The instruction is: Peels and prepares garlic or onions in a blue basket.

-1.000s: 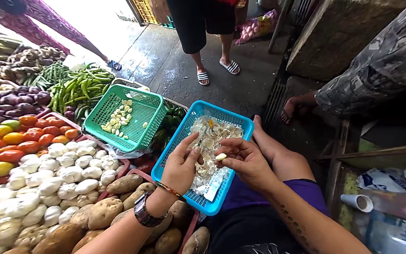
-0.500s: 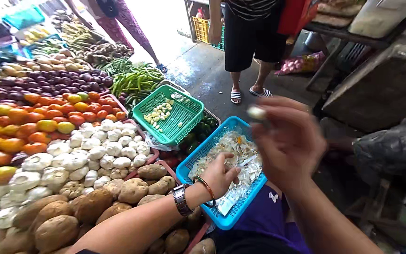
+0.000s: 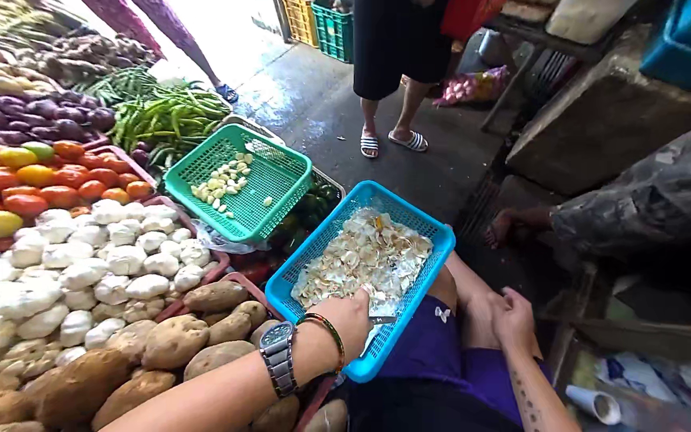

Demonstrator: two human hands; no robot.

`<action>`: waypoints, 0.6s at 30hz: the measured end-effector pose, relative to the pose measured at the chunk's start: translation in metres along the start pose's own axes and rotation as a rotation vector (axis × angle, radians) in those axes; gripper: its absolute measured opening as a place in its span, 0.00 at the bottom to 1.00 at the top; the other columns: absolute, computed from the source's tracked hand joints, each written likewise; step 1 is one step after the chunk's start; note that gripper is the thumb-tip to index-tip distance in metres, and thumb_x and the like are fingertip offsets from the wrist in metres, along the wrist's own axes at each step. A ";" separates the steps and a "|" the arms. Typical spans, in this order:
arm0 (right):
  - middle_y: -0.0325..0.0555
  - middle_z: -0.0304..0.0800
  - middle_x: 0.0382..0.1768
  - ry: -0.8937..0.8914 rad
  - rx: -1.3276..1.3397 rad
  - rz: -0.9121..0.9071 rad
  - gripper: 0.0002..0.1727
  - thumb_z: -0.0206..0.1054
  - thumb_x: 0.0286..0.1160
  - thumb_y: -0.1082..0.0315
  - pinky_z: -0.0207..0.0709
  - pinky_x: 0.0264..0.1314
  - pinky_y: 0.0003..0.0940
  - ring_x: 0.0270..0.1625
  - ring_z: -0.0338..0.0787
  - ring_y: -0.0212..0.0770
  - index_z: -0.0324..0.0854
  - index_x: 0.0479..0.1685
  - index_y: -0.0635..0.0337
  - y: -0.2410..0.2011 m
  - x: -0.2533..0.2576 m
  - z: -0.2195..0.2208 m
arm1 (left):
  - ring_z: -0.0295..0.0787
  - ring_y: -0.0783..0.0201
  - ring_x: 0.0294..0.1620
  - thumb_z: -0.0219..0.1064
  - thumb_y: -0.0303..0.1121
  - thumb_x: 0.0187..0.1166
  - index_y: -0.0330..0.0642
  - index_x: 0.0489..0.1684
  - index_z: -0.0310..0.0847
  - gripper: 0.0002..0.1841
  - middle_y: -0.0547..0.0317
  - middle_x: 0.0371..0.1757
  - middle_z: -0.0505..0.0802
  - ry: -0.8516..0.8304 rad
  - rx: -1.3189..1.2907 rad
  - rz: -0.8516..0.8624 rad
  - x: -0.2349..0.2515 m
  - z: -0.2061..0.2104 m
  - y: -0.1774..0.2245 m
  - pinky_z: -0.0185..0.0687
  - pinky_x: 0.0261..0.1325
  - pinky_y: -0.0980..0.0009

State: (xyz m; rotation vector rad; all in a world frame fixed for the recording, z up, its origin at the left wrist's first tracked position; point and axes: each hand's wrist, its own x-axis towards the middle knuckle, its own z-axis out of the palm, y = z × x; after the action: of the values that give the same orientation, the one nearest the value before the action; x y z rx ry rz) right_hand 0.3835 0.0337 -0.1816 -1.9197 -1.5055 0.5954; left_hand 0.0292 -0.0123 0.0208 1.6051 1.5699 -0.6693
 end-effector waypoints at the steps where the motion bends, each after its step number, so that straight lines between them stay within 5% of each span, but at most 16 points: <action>1: 0.71 0.76 0.75 0.051 0.046 0.069 0.30 0.65 0.84 0.63 0.78 0.76 0.47 0.72 0.83 0.58 0.70 0.79 0.74 -0.002 0.004 -0.007 | 0.90 0.36 0.56 0.53 0.51 0.91 0.39 0.75 0.66 0.26 0.37 0.53 0.90 -0.012 0.029 0.005 0.000 0.002 0.001 0.84 0.55 0.38; 6: 0.59 0.84 0.65 0.085 0.387 0.009 0.24 0.58 0.88 0.66 0.86 0.60 0.34 0.58 0.90 0.39 0.72 0.76 0.72 -0.075 0.014 -0.016 | 0.89 0.34 0.58 0.59 0.54 0.87 0.43 0.86 0.60 0.34 0.35 0.56 0.90 -0.049 0.160 0.014 0.002 0.000 0.002 0.82 0.57 0.34; 10: 0.53 0.90 0.55 -0.208 0.527 -0.429 0.19 0.60 0.85 0.69 0.87 0.62 0.37 0.56 0.91 0.39 0.77 0.67 0.74 -0.138 -0.017 0.005 | 0.90 0.32 0.56 0.54 0.50 0.91 0.48 0.95 0.44 0.36 0.33 0.55 0.90 -0.016 0.167 -0.067 -0.001 -0.003 0.002 0.82 0.55 0.34; 15: 0.46 0.87 0.68 -0.586 0.122 -0.834 0.18 0.62 0.86 0.50 0.77 0.75 0.42 0.71 0.84 0.44 0.92 0.55 0.50 -0.168 -0.029 0.043 | 0.89 0.33 0.57 0.54 0.43 0.92 0.40 0.80 0.65 0.24 0.34 0.57 0.89 -0.024 0.279 -0.092 -0.007 -0.010 0.000 0.83 0.53 0.37; 18: 0.52 0.82 0.73 -0.893 -0.275 -0.918 0.25 0.58 0.86 0.43 0.73 0.79 0.53 0.76 0.81 0.55 0.88 0.59 0.53 -0.173 -0.017 0.050 | 0.89 0.34 0.57 0.52 0.40 0.92 0.34 0.67 0.72 0.18 0.34 0.54 0.88 -0.119 0.339 -0.076 -0.015 -0.015 -0.001 0.83 0.52 0.39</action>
State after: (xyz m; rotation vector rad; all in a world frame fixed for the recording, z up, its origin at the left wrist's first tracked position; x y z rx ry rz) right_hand 0.2264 0.0542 -0.0949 -0.8703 -2.8671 0.8583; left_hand 0.0241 -0.0093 0.0410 1.7162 1.4940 -1.0991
